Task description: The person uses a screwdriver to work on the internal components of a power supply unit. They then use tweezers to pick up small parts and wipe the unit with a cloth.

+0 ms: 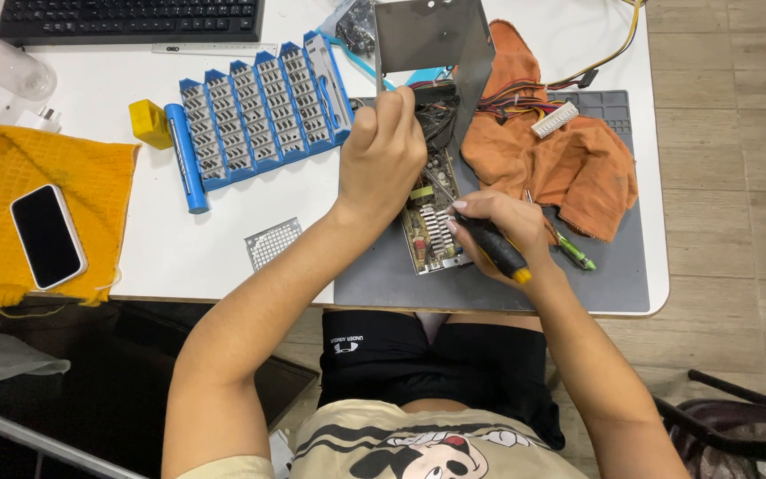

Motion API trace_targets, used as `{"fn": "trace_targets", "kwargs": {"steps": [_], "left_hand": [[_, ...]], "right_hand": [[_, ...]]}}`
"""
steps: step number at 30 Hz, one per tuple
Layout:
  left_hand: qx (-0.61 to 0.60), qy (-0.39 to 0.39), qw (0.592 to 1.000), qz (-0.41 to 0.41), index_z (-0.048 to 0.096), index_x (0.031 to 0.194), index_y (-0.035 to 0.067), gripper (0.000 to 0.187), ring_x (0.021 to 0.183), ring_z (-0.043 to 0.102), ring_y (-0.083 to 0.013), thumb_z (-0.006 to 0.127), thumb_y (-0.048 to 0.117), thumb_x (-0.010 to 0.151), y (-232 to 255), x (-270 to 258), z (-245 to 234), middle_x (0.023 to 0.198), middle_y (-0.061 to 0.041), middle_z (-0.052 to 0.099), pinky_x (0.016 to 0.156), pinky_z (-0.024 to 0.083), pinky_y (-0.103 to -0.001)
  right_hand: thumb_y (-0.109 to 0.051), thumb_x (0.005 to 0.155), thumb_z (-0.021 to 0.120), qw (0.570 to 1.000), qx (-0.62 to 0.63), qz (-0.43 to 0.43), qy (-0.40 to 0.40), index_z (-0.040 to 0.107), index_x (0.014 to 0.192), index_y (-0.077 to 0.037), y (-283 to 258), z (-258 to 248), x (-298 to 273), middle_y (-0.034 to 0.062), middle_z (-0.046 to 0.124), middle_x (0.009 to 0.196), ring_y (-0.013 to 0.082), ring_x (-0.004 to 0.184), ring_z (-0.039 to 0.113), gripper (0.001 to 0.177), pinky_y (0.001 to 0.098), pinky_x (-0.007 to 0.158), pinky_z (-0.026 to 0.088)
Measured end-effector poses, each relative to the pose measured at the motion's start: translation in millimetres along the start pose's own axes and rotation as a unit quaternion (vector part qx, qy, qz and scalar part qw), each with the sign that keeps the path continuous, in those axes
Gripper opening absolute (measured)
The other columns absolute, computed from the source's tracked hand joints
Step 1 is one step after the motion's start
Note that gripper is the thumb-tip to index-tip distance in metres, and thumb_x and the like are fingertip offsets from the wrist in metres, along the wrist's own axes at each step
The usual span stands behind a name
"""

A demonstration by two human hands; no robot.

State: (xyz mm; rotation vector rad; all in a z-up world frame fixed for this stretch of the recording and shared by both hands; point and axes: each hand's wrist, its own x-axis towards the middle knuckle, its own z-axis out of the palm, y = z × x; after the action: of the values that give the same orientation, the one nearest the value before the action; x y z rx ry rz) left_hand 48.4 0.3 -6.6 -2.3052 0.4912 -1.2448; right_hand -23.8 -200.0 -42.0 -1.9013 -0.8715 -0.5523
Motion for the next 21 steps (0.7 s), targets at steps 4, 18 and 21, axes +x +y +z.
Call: {"fn": "trace_targets", "kwargs": {"steps": [4,18,21], "left_hand": [[0.016,0.010,1.000,0.014,0.050,0.073,0.028,0.033,0.087,0.039,-0.0159,0.046,0.000,0.089,-3.3,-3.9,1.1,0.086,0.002,0.040,0.084,0.024,-0.032],[-0.073,0.140,0.986,0.045,0.075,0.097,0.014,0.005,0.087,0.044,-0.0181,0.079,0.017,0.095,-8.5,-19.5,19.7,0.092,-0.002,0.055,0.084,0.029,-0.037],[-0.054,0.114,0.991,0.038,0.076,0.103,0.015,0.008,0.090,0.043,-0.0171,0.080,0.018,0.095,-11.7,-16.3,9.4,0.096,-0.001,0.055,0.086,0.029,-0.036]], "right_hand": [[-0.009,0.092,0.081,0.997,0.023,0.068,-0.009,0.066,0.103,-0.003,-11.7,-23.3,-11.9,0.0128,0.075,0.094,0.0268,0.087,0.078,0.020,0.0327,0.082,0.060],[-0.001,0.086,0.086,0.992,0.044,0.110,0.053,0.075,0.100,-0.002,-23.9,-18.2,-7.6,0.0129,0.080,0.088,0.0307,0.075,0.077,0.018,0.0343,0.068,0.059],[-0.003,0.087,0.086,0.993,0.014,0.102,0.059,0.074,0.103,-0.003,-20.2,-14.4,-8.4,0.0115,0.080,0.090,0.0311,0.076,0.077,0.020,0.0357,0.069,0.060]]}}
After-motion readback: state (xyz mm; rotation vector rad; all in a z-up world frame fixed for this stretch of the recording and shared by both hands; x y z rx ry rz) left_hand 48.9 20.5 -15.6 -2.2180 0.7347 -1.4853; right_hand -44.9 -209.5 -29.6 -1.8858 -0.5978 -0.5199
